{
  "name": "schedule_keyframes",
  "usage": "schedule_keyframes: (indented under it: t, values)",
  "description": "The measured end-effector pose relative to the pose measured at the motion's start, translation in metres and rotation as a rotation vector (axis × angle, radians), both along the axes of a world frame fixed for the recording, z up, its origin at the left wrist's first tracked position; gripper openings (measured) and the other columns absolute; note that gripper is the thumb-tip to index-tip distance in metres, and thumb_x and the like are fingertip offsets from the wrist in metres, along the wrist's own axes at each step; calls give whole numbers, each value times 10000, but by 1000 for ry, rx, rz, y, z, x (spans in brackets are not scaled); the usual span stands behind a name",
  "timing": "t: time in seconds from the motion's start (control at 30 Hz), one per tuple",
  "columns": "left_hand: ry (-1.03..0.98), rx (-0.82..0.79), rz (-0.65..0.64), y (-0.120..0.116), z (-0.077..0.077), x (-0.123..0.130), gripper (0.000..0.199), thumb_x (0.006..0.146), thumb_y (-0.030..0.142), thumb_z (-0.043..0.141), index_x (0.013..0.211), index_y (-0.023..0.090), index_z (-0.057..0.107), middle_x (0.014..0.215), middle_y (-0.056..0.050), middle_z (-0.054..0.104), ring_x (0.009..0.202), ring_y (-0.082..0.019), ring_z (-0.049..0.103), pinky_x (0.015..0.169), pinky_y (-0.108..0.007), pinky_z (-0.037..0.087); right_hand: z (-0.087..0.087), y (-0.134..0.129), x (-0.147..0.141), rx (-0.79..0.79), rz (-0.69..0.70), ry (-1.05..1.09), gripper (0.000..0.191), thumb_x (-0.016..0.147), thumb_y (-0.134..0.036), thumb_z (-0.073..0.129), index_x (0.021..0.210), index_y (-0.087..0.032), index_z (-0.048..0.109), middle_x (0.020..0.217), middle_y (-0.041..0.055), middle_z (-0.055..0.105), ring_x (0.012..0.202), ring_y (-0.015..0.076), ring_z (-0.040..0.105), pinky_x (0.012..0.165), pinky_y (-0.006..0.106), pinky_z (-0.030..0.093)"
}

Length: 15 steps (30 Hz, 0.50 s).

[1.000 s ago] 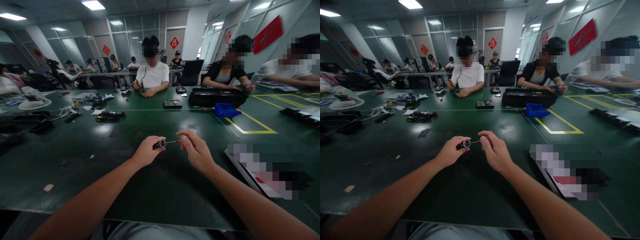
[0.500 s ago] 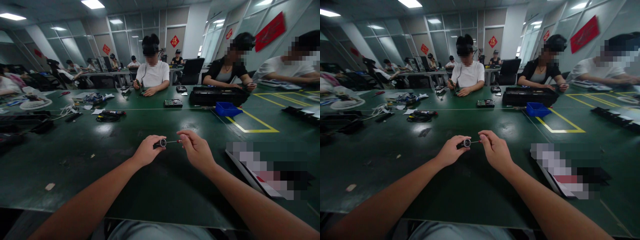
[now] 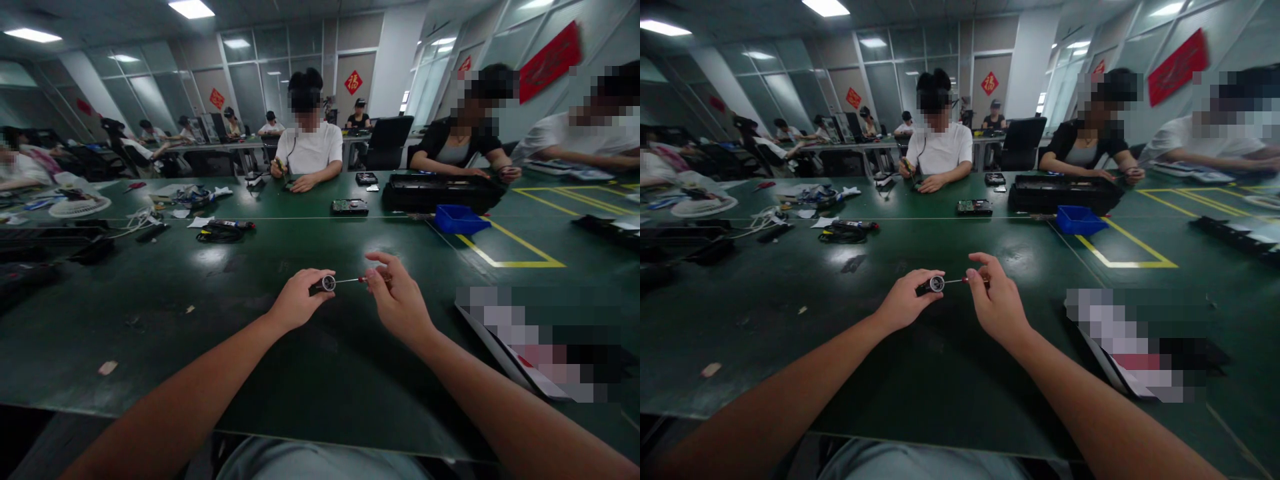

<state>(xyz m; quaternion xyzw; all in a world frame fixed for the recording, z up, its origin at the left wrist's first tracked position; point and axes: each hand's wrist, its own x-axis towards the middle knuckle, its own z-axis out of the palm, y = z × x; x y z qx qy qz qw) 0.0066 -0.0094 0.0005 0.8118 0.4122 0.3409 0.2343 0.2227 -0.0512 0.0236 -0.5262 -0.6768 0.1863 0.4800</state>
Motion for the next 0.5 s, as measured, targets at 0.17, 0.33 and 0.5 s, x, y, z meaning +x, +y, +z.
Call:
schedule_keyframes:
  t: [0.17, 0.33, 0.5]
  values:
    - [-8, -8, 2, 0, 1, 1, 382, 859, 193, 741, 1232, 240, 669, 1192, -46, 695, 1131, -235, 618, 1051, -420, 458, 4, -1, -1, -31, 16, -5, 320, 1004, -448, 461, 1161, -218, 620, 777, 28, 694, 676, 190, 647, 634, 323, 474]
    - [-3, -19, -3, -1, 1, 0, 383, 866, 205, 734, 1240, 250, 668, 1198, -49, 693, 1136, -240, 618, 1054, -430, 461, 2, 2, -1, -54, -3, 19, 337, 991, -465, 490, 1191, -218, 605, 816, 42, 717, 683, 200, 667, 623, 330, 486]
    - [-9, -25, -7, -1, 0, 0, 383, 871, 201, 727, 1245, 255, 662, 1207, -40, 689, 1152, -238, 611, 1059, -422, 454, 1, 2, 0, -5, 21, 11, 301, 987, -400, 502, 1216, -216, 568, 781, 14, 665, 700, 190, 648, 649, 325, 481]
